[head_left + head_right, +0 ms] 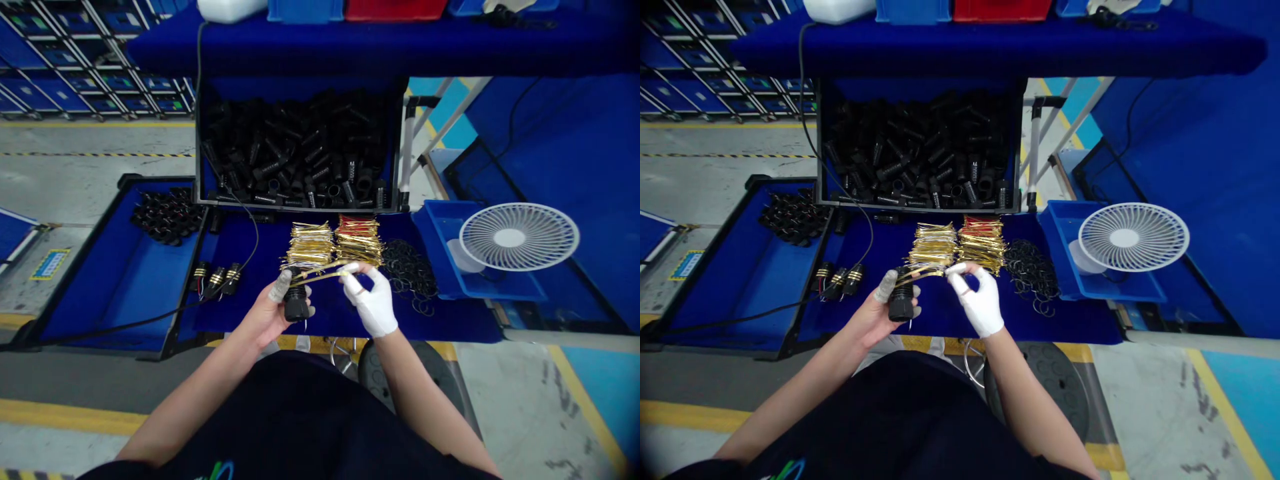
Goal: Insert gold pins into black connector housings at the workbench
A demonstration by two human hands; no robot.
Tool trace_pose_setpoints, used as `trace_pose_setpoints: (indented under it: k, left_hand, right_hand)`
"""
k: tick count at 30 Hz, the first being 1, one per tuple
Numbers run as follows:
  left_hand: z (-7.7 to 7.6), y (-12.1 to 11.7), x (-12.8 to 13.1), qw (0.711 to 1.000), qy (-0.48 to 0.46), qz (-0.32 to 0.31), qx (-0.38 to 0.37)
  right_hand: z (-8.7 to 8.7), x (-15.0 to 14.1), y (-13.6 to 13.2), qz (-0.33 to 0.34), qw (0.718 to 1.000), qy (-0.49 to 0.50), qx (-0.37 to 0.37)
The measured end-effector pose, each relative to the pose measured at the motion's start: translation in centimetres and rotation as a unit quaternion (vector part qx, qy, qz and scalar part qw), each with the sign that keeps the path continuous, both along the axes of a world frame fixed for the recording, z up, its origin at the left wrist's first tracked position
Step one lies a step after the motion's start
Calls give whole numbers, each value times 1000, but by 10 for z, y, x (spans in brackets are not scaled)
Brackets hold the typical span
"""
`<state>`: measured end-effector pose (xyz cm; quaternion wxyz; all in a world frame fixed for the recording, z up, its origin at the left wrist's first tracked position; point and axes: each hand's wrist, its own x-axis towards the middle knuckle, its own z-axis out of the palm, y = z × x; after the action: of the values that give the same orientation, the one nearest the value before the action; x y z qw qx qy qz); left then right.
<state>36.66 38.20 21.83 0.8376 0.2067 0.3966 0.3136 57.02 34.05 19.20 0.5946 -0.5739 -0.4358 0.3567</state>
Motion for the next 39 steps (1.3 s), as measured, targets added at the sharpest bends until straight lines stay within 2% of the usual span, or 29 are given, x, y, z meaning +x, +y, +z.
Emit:
trace_pose_setpoints:
  k: [2,4,5,7,9,12,15,17,20,22,26,29,32,36,37,39]
  left_hand:
    - [-8,-4,3,1000,-3,-20,-10]
    - [-16,-9,6,996,-18,-84,-37]
    - [-20,-12,7,990,-28,-124,-61]
    - [-25,-15,8,979,-48,-168,-102]
    - [-27,-18,9,985,-63,-131,-97]
    - [-26,-22,11,995,-71,-53,-38]
    - [-21,-22,16,997,-61,-48,-4]
    - [-18,-19,18,997,-49,-51,-1]
    - [-15,-13,18,998,-4,-65,15]
    - [-16,-11,18,997,16,-68,39]
    - [-24,-13,19,998,12,-39,52]
    - [-30,-16,22,993,60,-60,85]
    - [-36,-14,23,985,84,-99,117]
    - [-50,-3,18,990,78,-89,77]
    - [-57,1,16,991,86,-82,67]
    - [-71,8,12,990,113,-66,59]
  right_hand:
    - [8,-2,-1,94,991,-74,66]
    - [14,-7,-2,183,969,-108,127]
    - [16,-10,-2,207,961,-113,146]
    - [17,-14,-4,206,958,-112,166]
    - [13,-17,-5,182,963,-106,170]
    - [5,-20,-9,115,980,-77,145]
    - [1,-21,-12,60,990,-89,87]
    - [2,-20,-14,68,984,-153,63]
    - [7,-16,-17,138,959,-246,37]
    - [8,-12,-15,150,958,-243,9]
    - [-1,-5,-7,98,974,-188,-80]
    - [-10,-7,-8,90,973,-180,-109]
    - [-17,-9,-14,103,978,-159,-84]
    - [-29,-2,-18,226,951,-210,27]
    - [-32,1,-18,233,949,-207,36]
    - [-36,4,-15,172,975,-138,21]
